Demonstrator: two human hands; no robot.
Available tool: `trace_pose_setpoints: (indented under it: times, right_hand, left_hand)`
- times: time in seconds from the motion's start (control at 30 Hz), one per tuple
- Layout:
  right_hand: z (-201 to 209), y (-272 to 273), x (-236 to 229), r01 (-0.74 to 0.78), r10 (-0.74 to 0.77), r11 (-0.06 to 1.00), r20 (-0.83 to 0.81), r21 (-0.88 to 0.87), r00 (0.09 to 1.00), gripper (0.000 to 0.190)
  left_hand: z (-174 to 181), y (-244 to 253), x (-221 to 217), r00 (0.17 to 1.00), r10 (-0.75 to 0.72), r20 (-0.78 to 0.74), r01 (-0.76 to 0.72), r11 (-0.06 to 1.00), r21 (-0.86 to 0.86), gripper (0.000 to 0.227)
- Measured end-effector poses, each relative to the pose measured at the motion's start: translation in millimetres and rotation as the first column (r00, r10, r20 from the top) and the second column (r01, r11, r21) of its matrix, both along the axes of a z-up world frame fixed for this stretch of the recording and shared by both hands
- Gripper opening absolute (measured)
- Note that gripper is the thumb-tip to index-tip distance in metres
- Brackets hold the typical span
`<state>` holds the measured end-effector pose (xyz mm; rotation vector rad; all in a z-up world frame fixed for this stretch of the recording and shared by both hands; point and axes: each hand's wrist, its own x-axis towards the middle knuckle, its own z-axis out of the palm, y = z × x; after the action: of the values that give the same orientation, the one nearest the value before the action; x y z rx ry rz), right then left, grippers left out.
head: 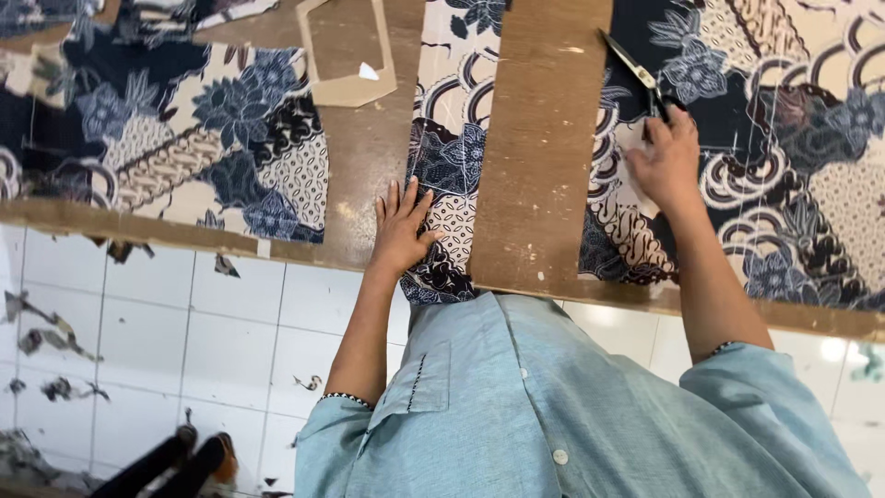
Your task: The person uses shears to cut patterned fabric laid on a wooden table, following a cardboard template. They trim along the template edges, remove cut pieces, and reposition the fabric to continue cutting additional sections.
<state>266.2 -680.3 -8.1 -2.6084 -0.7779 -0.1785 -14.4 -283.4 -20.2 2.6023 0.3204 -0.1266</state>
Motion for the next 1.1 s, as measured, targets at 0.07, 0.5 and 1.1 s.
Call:
trace_pose_setpoints:
  times: [0.07,0.5,1.1]
  right_hand:
    - [-7.5,-4.0,15.2,-0.011,0.011,1.000,0.034,-0.004,0.999,0.057]
    - [-35.1,1.3,12.8,-0.036,0.030,0.999,0.262,0.020,0.965,0.032]
    - [-28.6,8.1,7.8,0.041,-0.039,0.999,0.174,-0.010,0.984,0.036]
  left_hand:
    - [3.4,-4.4,-6.5,0.999,0.040,0.007,-0.040,0.999,-0.010,0.089]
    - [12.1,-5.9,-9.2,0.994,0.104,0.019,-0.104,0.995,-0.009,0.105]
    - [17.2,-6.1,-10.2,0.991,0.120,0.060,-0.118,0.992,-0.035,0.100]
